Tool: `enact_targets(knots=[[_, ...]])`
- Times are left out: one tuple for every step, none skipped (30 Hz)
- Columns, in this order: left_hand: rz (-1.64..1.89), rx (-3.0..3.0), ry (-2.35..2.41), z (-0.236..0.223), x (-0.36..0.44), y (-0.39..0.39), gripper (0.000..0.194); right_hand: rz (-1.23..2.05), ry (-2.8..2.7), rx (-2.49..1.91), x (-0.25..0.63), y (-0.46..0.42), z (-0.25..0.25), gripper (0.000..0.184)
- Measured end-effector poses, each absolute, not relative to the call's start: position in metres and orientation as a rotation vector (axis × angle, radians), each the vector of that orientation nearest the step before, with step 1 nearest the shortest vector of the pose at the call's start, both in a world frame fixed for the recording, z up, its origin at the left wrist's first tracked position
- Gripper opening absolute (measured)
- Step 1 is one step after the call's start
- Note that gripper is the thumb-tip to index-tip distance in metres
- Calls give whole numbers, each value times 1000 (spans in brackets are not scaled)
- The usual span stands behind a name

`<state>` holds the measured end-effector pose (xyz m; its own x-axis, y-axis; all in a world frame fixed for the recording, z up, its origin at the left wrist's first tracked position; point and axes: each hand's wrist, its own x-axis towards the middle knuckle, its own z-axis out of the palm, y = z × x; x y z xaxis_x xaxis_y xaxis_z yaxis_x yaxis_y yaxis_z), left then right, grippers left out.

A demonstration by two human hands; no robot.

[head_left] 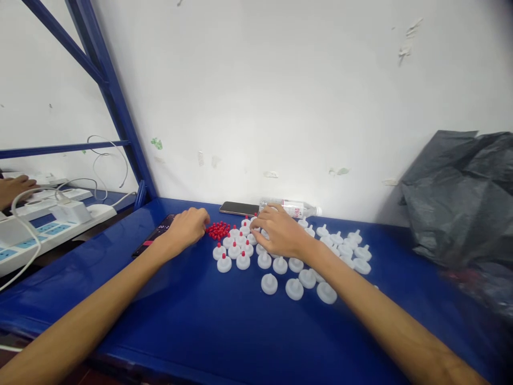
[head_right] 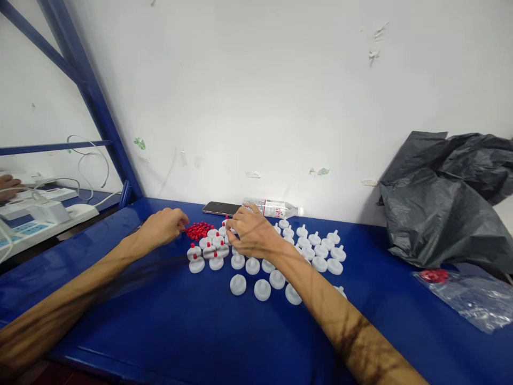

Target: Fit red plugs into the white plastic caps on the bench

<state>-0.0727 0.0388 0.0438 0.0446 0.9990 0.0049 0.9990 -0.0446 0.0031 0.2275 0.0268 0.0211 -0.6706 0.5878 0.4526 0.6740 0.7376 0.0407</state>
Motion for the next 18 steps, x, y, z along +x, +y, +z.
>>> enact_targets(knots=[[-6, -2268, -2172, 44, -73, 39, 48, -290, -2530, -973, 227, 26, 21, 31], [-3, -2267, -2172, 44, -72, 39, 47, -295, -2537, -979, 226, 26, 21, 31], [-2, -2268, -2171, 44, -72, 39, 47, -300, -2542, -983, 226, 26, 20, 31], [1, -2268, -2171, 44, -72, 39, 46, -306, -2547, -985, 225, 27, 20, 30], [3, -2269, -2170, 44, -72, 39, 46, -313, -2549, -989, 225, 27, 19, 30], [4, -2268, -2170, 44, -72, 40, 45, -323, -2552, -994, 225, 28, 18, 29], [7, -2264, -2172, 44, -72, 40, 45, -332, -2557, -1000, 225, 28, 18, 30], [9, -2259, -2175, 44, -71, 40, 44, -340, -2563, -1012, 225, 28, 18, 30], [11, -2253, -2179, 45, -71, 40, 43, -341, -2568, -1031, 225, 29, 19, 32], [10, -2247, -2182, 45, -71, 39, 43, -334, -2572, -1056, 225, 29, 19, 33], [5, -2241, -2184, 45, -71, 39, 43, -320, -2573, -1085, 225, 29, 19, 33], [-5, -2233, -2184, 46, -71, 38, 44, -302, -2573, -1111, 225, 29, 19, 34], [-22, -2223, -2180, 46, -71, 37, 44, -283, -2567, -1130, 225, 29, 18, 34], [-43, -2213, -2176, 46, -72, 36, 44, -265, -2557, -1137, 225, 29, 17, 34], [-65, -2203, -2171, 47, -72, 35, 44, -250, -2546, -1134, 224, 30, 16, 33], [-88, -2195, -2168, 47, -73, 34, 43, -238, -2537, -1125, 224, 30, 14, 32], [-114, -2189, -2165, 47, -74, 34, 41, -229, -2523, -1113, 223, 30, 13, 31], [-143, -2187, -2162, 48, -74, 35, 40, -223, -2505, -1104, 223, 30, 12, 30]])
